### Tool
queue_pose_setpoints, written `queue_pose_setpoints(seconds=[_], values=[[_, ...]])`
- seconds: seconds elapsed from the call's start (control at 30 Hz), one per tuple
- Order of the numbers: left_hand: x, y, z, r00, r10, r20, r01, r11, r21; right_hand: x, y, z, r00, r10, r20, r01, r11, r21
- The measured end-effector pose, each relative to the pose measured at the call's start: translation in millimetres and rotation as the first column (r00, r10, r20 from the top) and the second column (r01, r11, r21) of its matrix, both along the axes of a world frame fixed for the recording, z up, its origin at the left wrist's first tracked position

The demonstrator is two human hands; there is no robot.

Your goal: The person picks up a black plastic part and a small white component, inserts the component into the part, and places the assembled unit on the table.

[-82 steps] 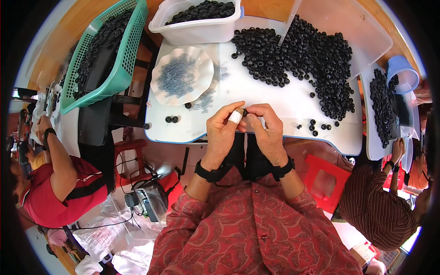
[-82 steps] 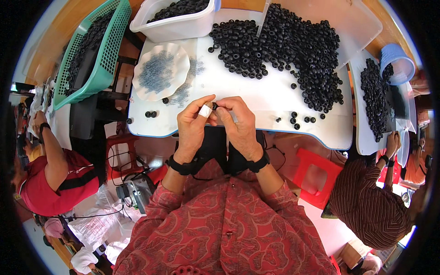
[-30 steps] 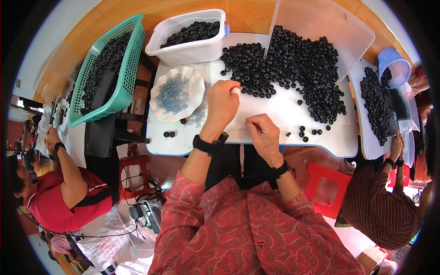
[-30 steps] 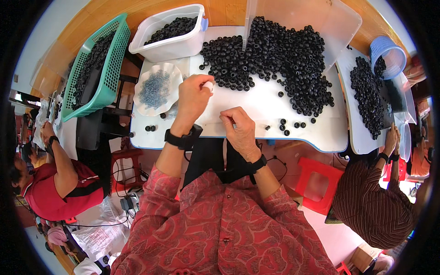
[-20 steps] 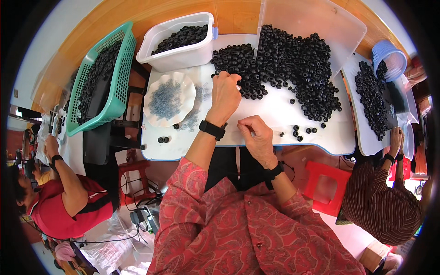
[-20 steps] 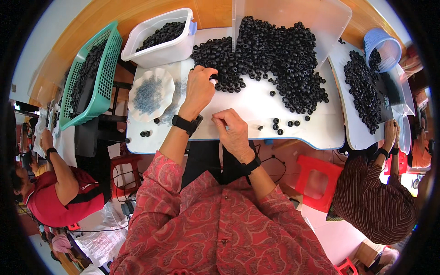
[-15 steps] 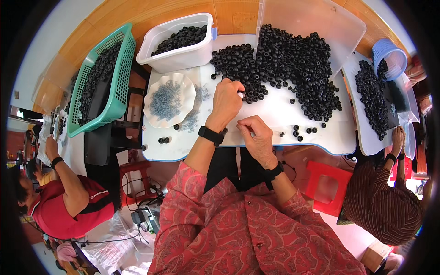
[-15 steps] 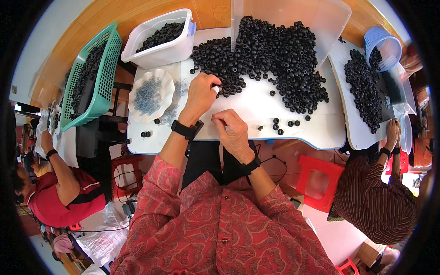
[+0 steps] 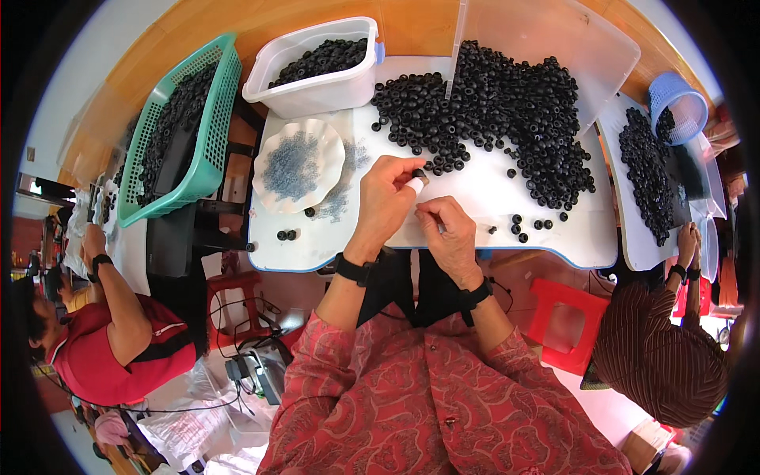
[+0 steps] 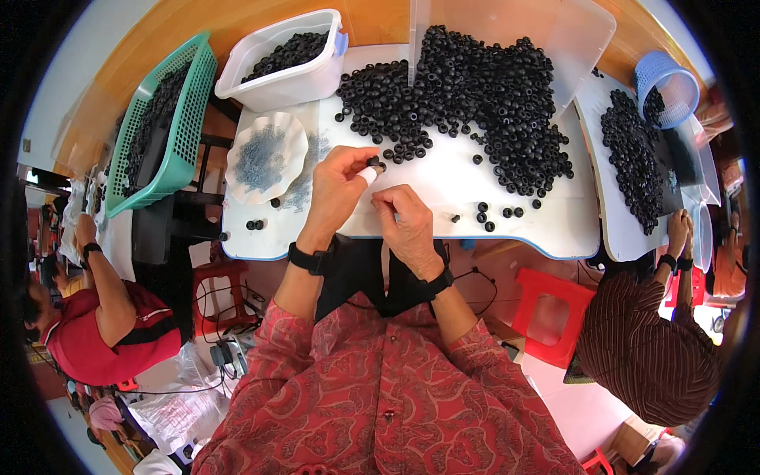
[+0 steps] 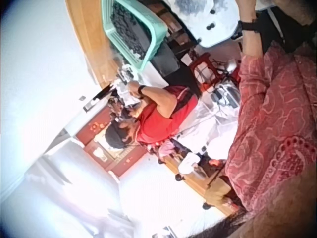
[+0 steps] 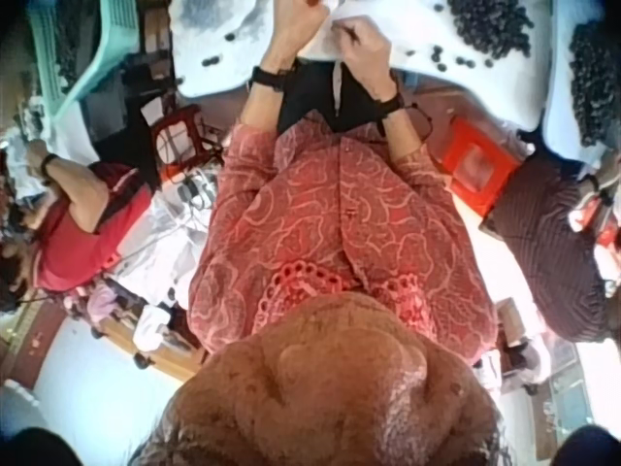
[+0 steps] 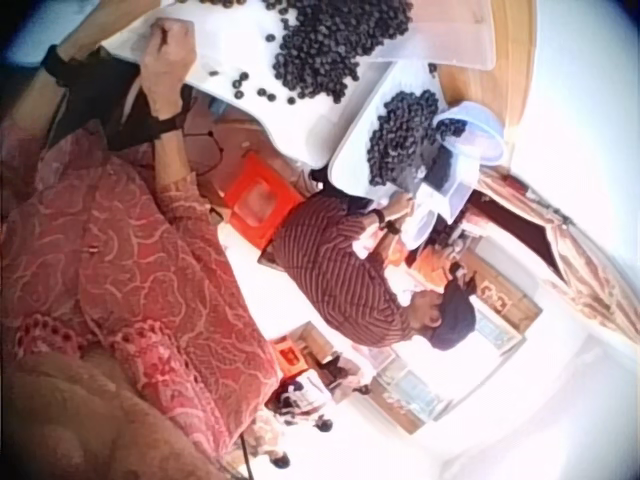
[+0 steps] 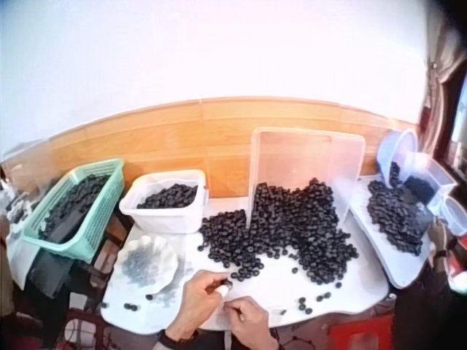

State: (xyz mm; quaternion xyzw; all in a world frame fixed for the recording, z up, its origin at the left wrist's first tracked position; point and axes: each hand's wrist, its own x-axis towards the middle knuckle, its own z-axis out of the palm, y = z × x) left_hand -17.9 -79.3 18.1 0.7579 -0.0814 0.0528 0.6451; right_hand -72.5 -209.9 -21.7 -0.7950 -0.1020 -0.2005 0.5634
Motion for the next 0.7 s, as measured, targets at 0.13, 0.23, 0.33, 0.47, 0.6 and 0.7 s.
queue_pose_setpoints(seconds=[0.13,0.23,0.33,0.47,0.6,0.7], values=[[-23.1,16.5,-8.3,0.978,-0.104,-0.179,0.055,0.964,-0.259,0.4,1.0,-1.4,1.0,-0.004,-0.006,0.004,1.0,-0.006],[-43.9,26.7,-18.3,0.958,-0.169,-0.233,0.028,0.86,-0.509,1.0,2.0,-4.6,1.0,0.003,0.013,-0.003,1.0,-0.006],[-61.1,36.8,-16.7,0.951,-0.188,-0.246,-0.025,0.746,-0.666,0.1,3.0,-2.8,1.0,-0.006,0.013,0.006,1.0,-0.02],[-73.1,49.5,-17.6,0.942,-0.184,-0.28,-0.093,0.661,-0.745,0.2,4.5,-2.2,1.0,-0.018,-0.006,0.018,0.998,-0.06],[-78.7,60.6,-28.6,0.964,-0.156,-0.214,-0.066,0.639,-0.766,1.4,7.2,-1.8,0.999,-0.033,-0.008,0.032,0.992,-0.121],[-80.1,64.0,-31.9,0.953,-0.143,-0.268,-0.127,0.615,-0.778,2.8,11.5,3.2,0.999,-0.046,-0.001,0.045,0.982,-0.183]])
